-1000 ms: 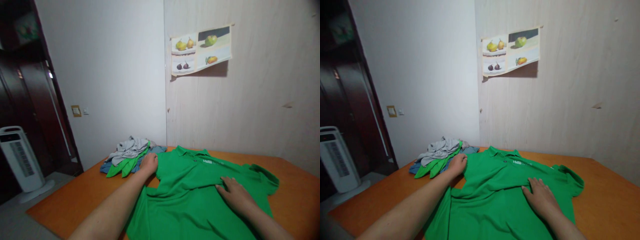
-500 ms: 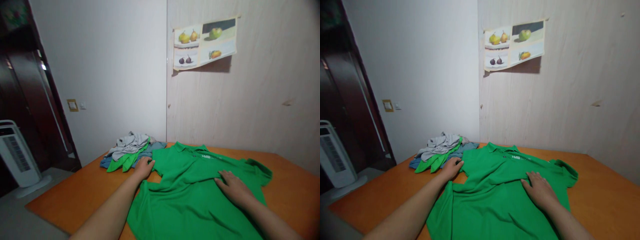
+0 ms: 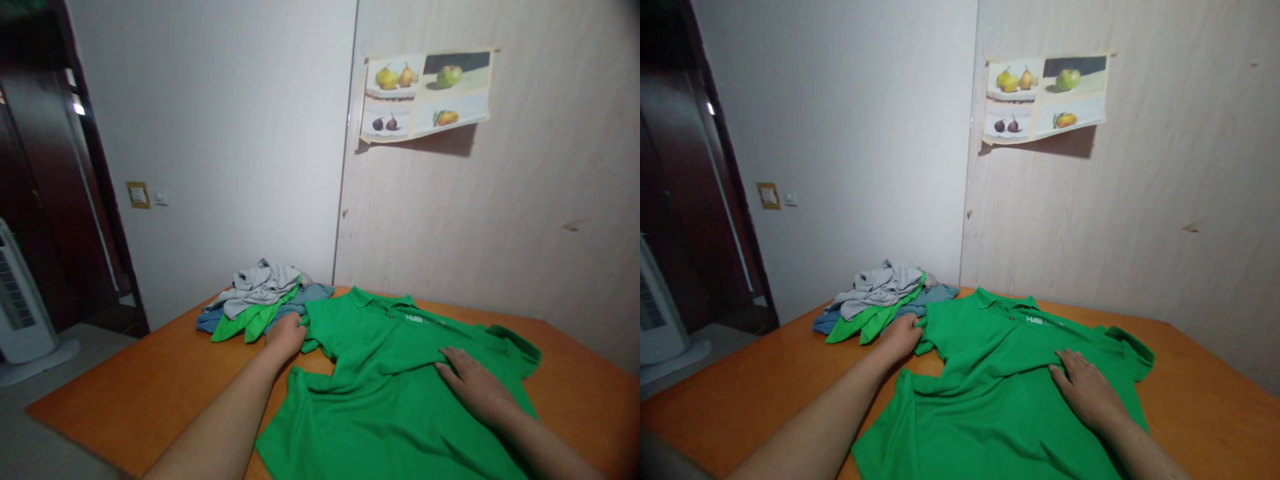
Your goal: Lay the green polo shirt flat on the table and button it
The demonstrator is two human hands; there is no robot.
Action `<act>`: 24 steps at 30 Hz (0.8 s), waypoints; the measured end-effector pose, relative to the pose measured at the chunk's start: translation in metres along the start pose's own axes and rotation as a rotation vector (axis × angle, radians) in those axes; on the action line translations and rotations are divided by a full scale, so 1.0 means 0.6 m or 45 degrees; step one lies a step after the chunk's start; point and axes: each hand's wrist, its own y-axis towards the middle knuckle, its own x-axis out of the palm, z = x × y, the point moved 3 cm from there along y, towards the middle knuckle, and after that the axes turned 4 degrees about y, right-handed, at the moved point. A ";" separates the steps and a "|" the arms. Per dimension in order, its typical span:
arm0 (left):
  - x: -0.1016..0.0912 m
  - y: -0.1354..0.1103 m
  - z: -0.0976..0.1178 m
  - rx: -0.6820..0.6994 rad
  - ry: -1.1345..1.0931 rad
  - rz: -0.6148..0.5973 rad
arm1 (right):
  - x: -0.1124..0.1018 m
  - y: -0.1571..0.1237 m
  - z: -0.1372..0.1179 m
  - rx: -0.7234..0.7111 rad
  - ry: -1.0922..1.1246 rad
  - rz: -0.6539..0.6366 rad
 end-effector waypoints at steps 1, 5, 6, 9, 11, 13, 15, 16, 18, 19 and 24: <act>-0.004 0.006 0.001 -0.008 -0.067 0.043 | 0.000 0.000 0.000 -0.001 -0.010 -0.002; -0.032 0.032 -0.006 -0.111 -0.348 0.301 | 0.001 0.001 0.001 -0.020 -0.032 -0.007; -0.040 0.036 -0.011 -0.144 -0.404 0.361 | 0.000 0.002 0.001 -0.026 -0.033 -0.005; -0.057 0.039 -0.023 -0.202 -0.498 0.513 | -0.002 0.003 -0.003 -0.028 -0.047 0.000; -0.063 0.031 -0.022 -0.188 -0.507 0.594 | -0.004 0.003 -0.006 -0.015 -0.066 -0.005; -0.066 0.016 -0.005 -0.056 -0.417 0.612 | -0.005 0.002 -0.011 -0.006 -0.081 -0.018; -0.063 -0.003 0.027 0.173 -0.223 0.558 | -0.005 -0.001 -0.015 0.001 -0.085 -0.028; -0.061 -0.014 0.044 0.288 -0.112 0.520 | -0.005 -0.004 -0.016 0.005 -0.085 -0.031; -0.055 -0.035 0.074 0.431 0.053 0.470 | -0.005 -0.010 -0.018 0.014 -0.082 -0.037; -0.050 -0.043 0.085 0.482 0.100 0.427 | -0.007 -0.013 -0.020 0.015 -0.082 -0.040; -0.013 -0.059 0.100 0.629 0.295 -0.035 | -0.044 -0.006 -0.037 -0.003 -0.070 -0.161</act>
